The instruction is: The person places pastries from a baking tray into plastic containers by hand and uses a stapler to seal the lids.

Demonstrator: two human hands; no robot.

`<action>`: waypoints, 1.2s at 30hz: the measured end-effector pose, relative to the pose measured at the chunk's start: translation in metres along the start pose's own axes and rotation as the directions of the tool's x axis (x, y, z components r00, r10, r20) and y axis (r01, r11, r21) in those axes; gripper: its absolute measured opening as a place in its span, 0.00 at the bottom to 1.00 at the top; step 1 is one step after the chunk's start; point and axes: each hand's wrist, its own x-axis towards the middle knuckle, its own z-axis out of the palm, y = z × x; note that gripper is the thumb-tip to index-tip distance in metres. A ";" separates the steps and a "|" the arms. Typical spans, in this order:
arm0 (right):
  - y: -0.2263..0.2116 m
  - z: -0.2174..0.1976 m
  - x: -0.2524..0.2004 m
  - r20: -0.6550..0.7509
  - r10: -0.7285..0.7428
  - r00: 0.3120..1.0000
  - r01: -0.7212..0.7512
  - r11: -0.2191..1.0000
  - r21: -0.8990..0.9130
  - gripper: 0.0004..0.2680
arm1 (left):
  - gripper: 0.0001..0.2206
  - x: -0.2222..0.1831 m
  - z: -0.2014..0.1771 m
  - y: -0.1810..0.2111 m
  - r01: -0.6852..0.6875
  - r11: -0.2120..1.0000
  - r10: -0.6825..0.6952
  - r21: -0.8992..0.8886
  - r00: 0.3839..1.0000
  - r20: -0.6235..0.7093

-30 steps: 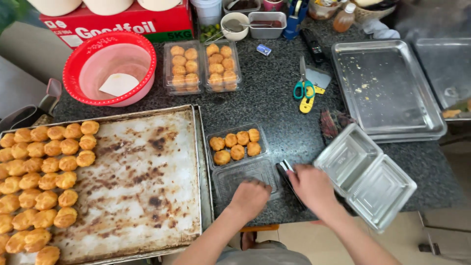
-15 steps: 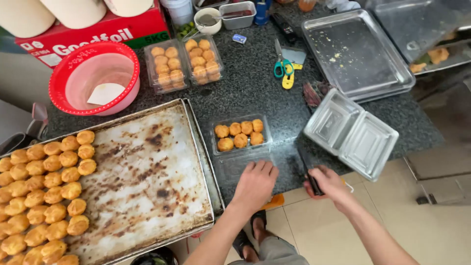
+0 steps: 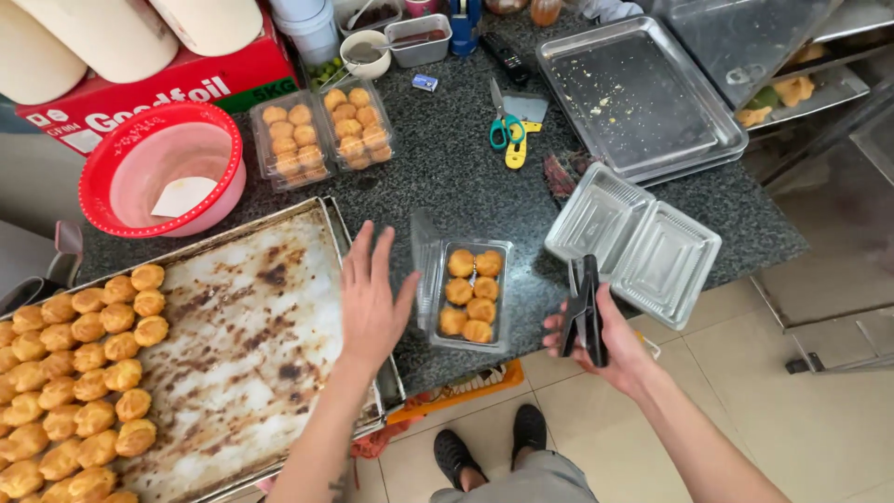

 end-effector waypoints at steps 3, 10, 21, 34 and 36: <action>0.005 -0.030 0.012 -0.036 0.026 0.999 -0.033 0.973 -0.228 0.29 | 0.36 -0.001 0.054 0.009 0.135 0.977 -0.140 -0.166 0.990 -0.022; 0.020 -0.080 0.031 -0.041 0.010 0.999 -0.026 0.910 -0.414 0.33 | 0.19 -0.012 0.131 0.019 0.176 0.978 -0.202 0.112 0.936 0.288; 0.042 -0.089 0.023 -0.082 -0.166 0.983 0.016 0.516 -0.856 0.27 | 0.20 -0.030 0.124 0.051 -0.132 0.987 0.089 0.092 0.926 0.367; 0.079 -0.099 0.043 0.212 -0.285 0.935 0.297 0.301 -0.906 0.27 | 0.21 -0.040 0.118 0.055 -0.179 0.984 0.155 0.024 0.909 0.388; 0.076 -0.093 0.042 0.196 -0.284 0.938 0.287 0.327 -0.900 0.28 | 0.21 -0.039 0.118 0.056 -0.171 0.985 0.143 0.034 0.905 0.400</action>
